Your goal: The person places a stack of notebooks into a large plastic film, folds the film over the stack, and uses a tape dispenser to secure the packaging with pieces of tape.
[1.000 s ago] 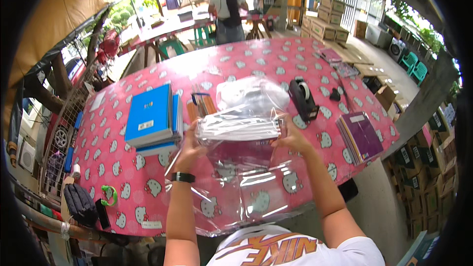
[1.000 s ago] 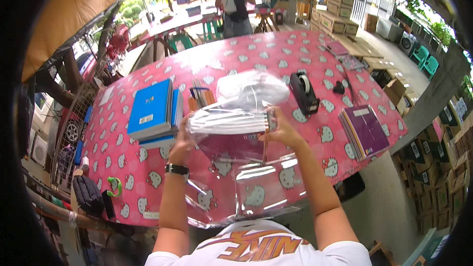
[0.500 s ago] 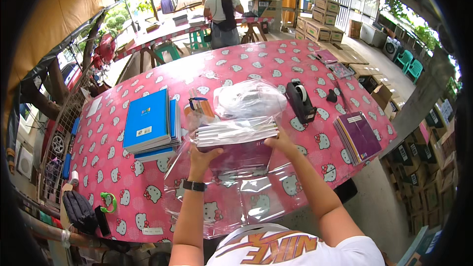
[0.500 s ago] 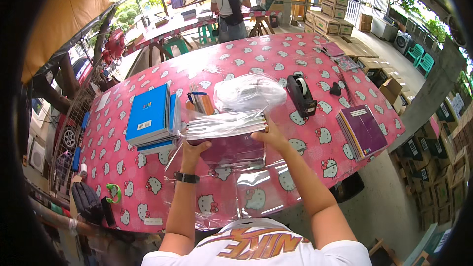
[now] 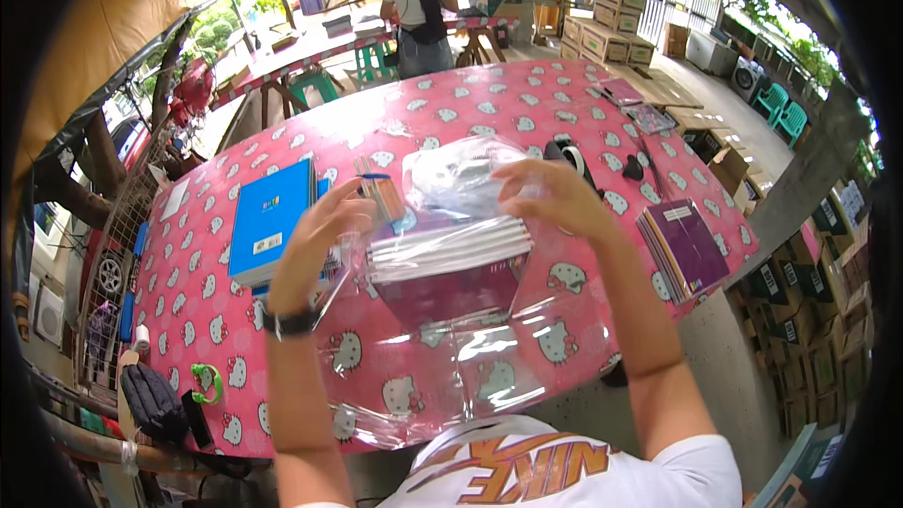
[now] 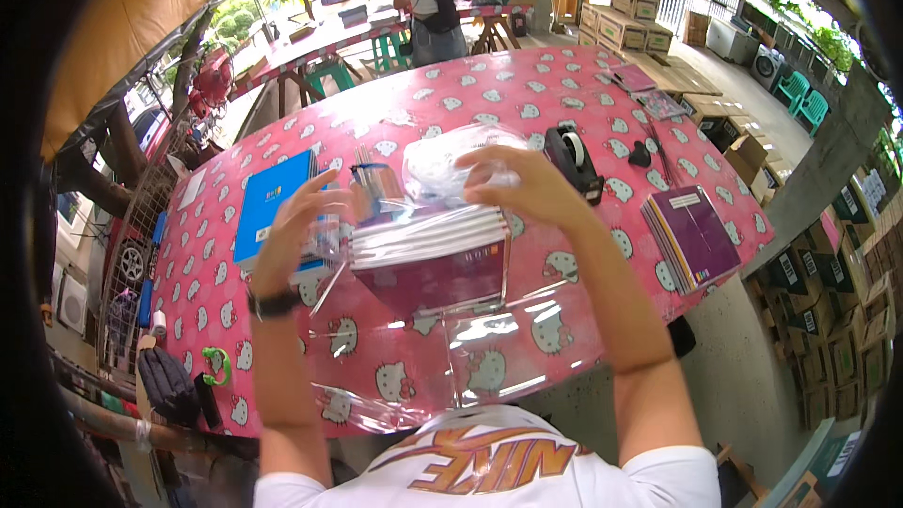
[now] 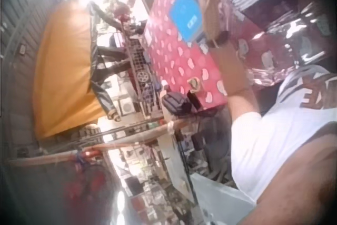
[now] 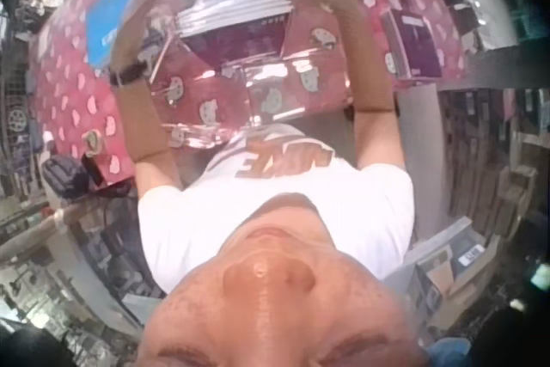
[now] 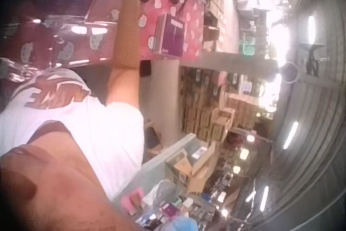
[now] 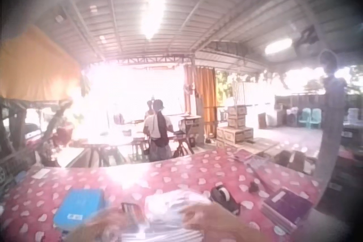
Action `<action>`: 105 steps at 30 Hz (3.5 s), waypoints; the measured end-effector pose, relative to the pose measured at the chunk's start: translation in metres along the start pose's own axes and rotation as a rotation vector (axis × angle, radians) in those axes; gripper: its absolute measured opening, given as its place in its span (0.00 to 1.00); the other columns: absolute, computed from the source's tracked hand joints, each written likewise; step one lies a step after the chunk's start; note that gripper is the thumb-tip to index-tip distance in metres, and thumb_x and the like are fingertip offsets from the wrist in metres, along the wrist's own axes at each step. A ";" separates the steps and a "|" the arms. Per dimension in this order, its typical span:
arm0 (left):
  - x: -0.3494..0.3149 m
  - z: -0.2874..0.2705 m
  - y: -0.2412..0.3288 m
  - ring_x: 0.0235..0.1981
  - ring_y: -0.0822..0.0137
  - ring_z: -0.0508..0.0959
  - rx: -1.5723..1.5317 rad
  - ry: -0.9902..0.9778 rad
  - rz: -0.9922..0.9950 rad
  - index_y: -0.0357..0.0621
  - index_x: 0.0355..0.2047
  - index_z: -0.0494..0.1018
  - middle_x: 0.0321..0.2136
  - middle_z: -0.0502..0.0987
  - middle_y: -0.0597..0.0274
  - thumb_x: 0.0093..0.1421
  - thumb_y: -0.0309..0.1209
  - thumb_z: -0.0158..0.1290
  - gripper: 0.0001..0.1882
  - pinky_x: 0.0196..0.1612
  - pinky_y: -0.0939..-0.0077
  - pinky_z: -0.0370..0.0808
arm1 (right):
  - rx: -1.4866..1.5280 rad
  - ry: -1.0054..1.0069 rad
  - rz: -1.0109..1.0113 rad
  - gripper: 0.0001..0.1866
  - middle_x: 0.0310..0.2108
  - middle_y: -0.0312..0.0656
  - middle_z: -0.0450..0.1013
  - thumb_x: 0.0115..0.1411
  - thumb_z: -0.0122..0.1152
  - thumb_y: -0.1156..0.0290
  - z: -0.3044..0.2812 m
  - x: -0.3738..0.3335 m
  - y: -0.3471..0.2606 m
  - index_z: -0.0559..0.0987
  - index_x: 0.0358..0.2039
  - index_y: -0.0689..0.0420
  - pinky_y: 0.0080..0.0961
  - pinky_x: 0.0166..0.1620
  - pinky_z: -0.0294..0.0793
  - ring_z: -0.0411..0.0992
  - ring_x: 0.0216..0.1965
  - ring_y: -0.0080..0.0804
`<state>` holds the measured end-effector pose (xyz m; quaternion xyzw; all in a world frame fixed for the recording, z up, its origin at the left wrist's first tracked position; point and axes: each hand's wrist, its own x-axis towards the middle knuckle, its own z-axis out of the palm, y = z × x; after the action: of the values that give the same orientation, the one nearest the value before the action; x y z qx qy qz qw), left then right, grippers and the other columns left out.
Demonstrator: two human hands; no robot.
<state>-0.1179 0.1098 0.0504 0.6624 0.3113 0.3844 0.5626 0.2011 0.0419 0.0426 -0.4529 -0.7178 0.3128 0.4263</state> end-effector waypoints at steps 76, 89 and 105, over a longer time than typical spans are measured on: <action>-0.006 0.056 -0.019 0.62 0.51 0.55 1.295 -0.518 0.354 0.65 0.58 0.61 0.61 0.58 0.63 0.34 0.63 0.59 0.49 0.61 0.44 0.49 | -0.349 0.822 0.456 0.14 0.19 0.43 0.75 0.49 0.64 0.62 -0.129 -0.038 0.305 0.78 0.21 0.62 0.30 0.29 0.69 0.73 0.22 0.30; -0.012 0.052 -0.019 0.63 0.50 0.53 1.284 -0.467 0.363 0.63 0.59 0.60 0.62 0.56 0.61 0.32 0.58 0.63 0.51 0.61 0.46 0.48 | 0.673 0.307 0.701 0.11 0.16 0.26 0.63 0.57 0.60 0.61 -0.031 -0.016 0.172 0.74 0.25 0.53 0.11 0.13 0.50 0.54 0.11 0.11; 0.002 0.059 -0.019 0.62 0.38 0.49 1.253 -0.497 0.519 0.66 0.59 0.59 0.62 0.51 0.48 0.39 0.67 0.54 0.48 0.63 0.43 0.38 | -0.533 -0.180 0.270 0.25 0.14 0.45 0.71 0.41 0.70 0.48 0.052 0.044 0.011 0.77 0.17 0.61 0.30 0.25 0.67 0.69 0.18 0.32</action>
<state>-0.0659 0.0845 0.0275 0.9811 0.1686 0.0929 0.0216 0.1488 0.0833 0.0247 -0.6104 -0.7428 0.2064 0.1820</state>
